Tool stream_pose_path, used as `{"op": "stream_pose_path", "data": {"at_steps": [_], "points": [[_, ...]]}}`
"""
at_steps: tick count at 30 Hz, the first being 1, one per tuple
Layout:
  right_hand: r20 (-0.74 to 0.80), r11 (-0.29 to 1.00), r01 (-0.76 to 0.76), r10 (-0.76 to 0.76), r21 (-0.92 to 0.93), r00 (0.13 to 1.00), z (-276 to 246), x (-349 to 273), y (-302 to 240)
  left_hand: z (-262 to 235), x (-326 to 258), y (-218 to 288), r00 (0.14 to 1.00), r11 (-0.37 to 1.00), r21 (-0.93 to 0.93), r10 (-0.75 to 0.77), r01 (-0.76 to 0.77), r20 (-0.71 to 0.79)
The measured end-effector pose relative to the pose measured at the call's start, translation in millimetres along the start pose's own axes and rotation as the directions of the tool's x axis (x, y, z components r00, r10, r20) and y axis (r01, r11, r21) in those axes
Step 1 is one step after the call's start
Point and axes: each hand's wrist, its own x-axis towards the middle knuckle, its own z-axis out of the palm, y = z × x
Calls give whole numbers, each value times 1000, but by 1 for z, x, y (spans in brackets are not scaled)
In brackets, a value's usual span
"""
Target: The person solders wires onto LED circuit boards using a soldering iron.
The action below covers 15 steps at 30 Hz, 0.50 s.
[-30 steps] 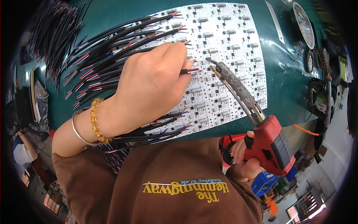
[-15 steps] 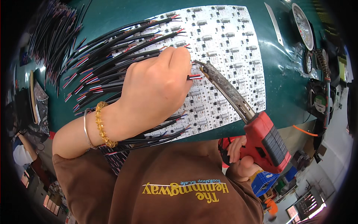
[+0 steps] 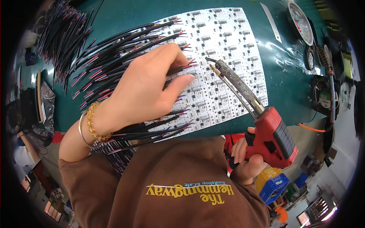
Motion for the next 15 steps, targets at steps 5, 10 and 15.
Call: {"op": "stream_pose_path", "data": {"at_steps": [5,10,15], "points": [[43,979,-53,46,195,998,11,10,-28,-5,-5,5,977,970,-116,-214,215,21],[-54,976,8,4,218,999,-6,-6,-14,-27,-4,31,984,985,-149,-109,87,-143],[18,961,-21,16,277,1000,-6,-4,-23,-10,-4,20,922,896,-229,-348,380,168]]}}
